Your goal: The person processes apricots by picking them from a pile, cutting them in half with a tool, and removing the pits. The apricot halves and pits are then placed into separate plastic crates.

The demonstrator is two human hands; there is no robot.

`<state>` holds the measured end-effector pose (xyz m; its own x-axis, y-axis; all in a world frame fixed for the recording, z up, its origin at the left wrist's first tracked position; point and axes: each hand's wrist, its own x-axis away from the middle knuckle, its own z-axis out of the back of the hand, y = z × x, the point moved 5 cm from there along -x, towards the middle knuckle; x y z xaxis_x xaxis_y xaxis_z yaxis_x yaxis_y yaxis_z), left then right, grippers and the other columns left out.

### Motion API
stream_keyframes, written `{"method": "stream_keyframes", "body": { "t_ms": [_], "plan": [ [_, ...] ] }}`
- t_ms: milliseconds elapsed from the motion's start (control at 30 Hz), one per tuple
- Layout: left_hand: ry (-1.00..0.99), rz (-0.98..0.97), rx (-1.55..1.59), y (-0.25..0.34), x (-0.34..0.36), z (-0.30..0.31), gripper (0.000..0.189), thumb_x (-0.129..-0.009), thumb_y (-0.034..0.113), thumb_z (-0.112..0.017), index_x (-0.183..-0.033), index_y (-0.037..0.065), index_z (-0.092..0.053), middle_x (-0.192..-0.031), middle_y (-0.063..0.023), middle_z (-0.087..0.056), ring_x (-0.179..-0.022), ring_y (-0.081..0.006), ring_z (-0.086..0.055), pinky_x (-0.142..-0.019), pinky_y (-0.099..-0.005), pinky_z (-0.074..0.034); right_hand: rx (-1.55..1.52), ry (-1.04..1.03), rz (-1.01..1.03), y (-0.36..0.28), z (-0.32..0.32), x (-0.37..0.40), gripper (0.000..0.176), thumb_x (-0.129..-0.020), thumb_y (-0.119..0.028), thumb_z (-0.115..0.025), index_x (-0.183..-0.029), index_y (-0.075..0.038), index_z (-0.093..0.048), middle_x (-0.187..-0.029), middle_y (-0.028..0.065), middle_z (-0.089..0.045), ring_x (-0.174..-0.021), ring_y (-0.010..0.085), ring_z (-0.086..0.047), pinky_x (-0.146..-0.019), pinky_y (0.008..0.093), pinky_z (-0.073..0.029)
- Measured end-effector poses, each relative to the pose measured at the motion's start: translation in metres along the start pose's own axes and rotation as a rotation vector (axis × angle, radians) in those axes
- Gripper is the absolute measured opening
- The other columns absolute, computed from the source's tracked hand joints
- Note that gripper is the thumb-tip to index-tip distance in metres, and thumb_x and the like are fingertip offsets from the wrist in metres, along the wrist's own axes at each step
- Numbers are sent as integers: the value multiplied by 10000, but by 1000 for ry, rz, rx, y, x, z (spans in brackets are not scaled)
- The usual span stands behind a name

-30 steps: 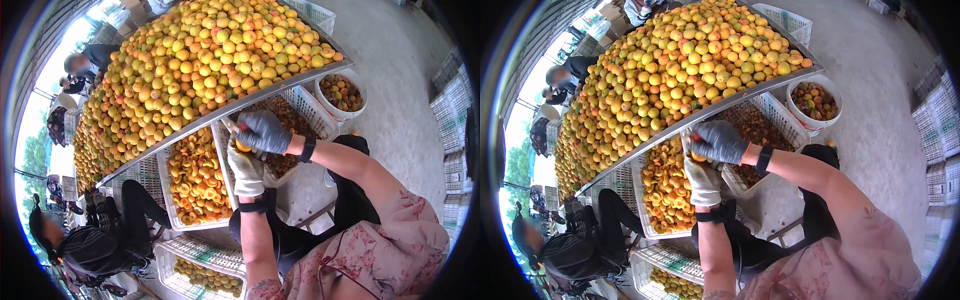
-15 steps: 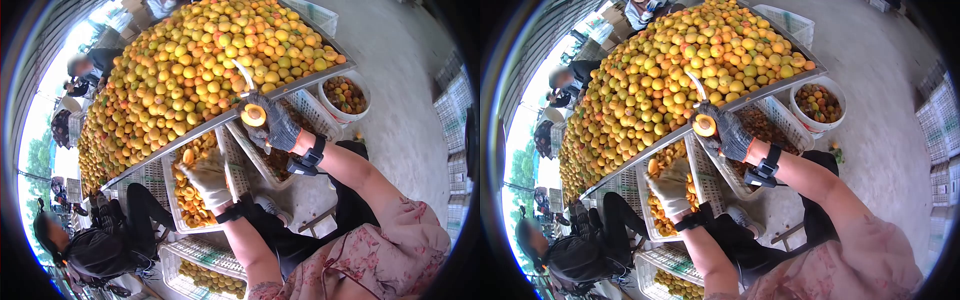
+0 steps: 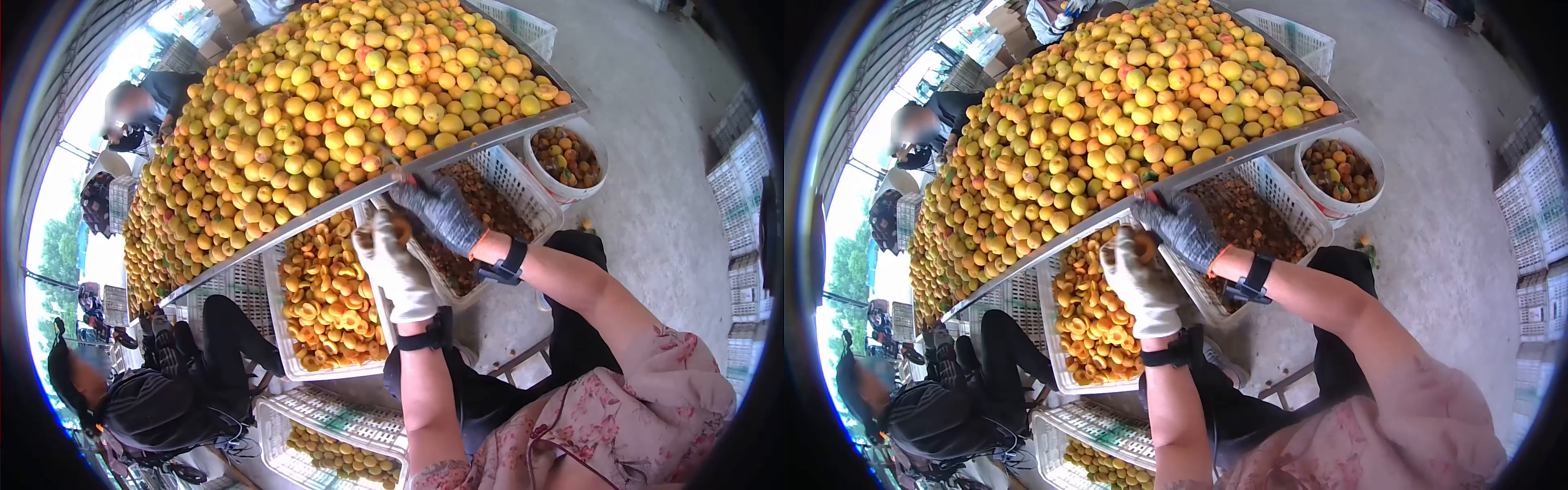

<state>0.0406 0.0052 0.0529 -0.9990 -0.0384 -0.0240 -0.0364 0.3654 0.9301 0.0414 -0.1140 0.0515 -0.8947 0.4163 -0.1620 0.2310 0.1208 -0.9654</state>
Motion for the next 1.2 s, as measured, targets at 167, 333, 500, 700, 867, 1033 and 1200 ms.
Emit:
{"method": "stream_keyframes", "body": {
  "t_ms": [167,333,500,700,867,1033,1200],
  "plan": [
    [-184,364,389,-19,6,-8,227,-964,270,-475,-997,59,-552,-833,-34,-569,-707,-179,-583,-662,-296,-536,-837,-43,-279,-34,14,-7,162,-875,-232,-635,-823,-91,-573,-541,-18,-478,-392,97,-434,-362,234,-342],
    [-284,392,245,-35,17,-21,257,-981,283,-434,-1082,64,-522,-840,-24,-548,-696,-174,-574,-569,-320,-513,-935,-15,-324,-26,19,-9,153,-892,-235,-608,-833,-104,-556,-538,-22,-454,-377,95,-410,-336,240,-330],
    [-59,401,301,-25,22,-39,450,-967,502,-386,-1002,77,-529,-773,-32,-577,-568,-135,-559,-440,-221,-433,-697,49,-233,-39,23,-9,173,-913,-260,-578,-829,-112,-547,-543,-29,-451,-388,79,-400,-344,229,-309],
    [-22,439,336,-41,25,-34,401,-963,455,-420,-1038,81,-545,-868,-11,-579,-673,-101,-574,-499,-204,-453,-767,41,-208,-32,20,-3,132,-881,-185,-643,-949,-78,-606,-646,-61,-504,-495,32,-442,-405,195,-340],
    [23,381,372,-45,20,-43,297,-976,346,-419,-1066,109,-573,-930,8,-649,-730,-83,-613,-582,-207,-501,-852,-4,-262,-18,3,-2,187,-874,-140,-659,-1041,-62,-631,-804,-61,-604,-680,8,-517,-560,162,-407],
    [165,342,123,-46,20,-28,305,-932,421,-493,-938,120,-540,-637,72,-419,-484,-33,-403,-401,-185,-318,-900,-33,-369,-14,17,-6,261,-929,-348,-543,-752,-171,-471,-538,-49,-422,-393,85,-391,-363,260,-312],
    [122,129,-42,-39,16,-32,313,-941,427,-483,-911,117,-515,-635,67,-405,-487,-36,-363,-414,-183,-288,-1003,139,-544,0,25,-7,306,-916,-377,-557,-712,-179,-446,-510,-44,-387,-383,103,-363,-372,258,-276]
  ]
}}
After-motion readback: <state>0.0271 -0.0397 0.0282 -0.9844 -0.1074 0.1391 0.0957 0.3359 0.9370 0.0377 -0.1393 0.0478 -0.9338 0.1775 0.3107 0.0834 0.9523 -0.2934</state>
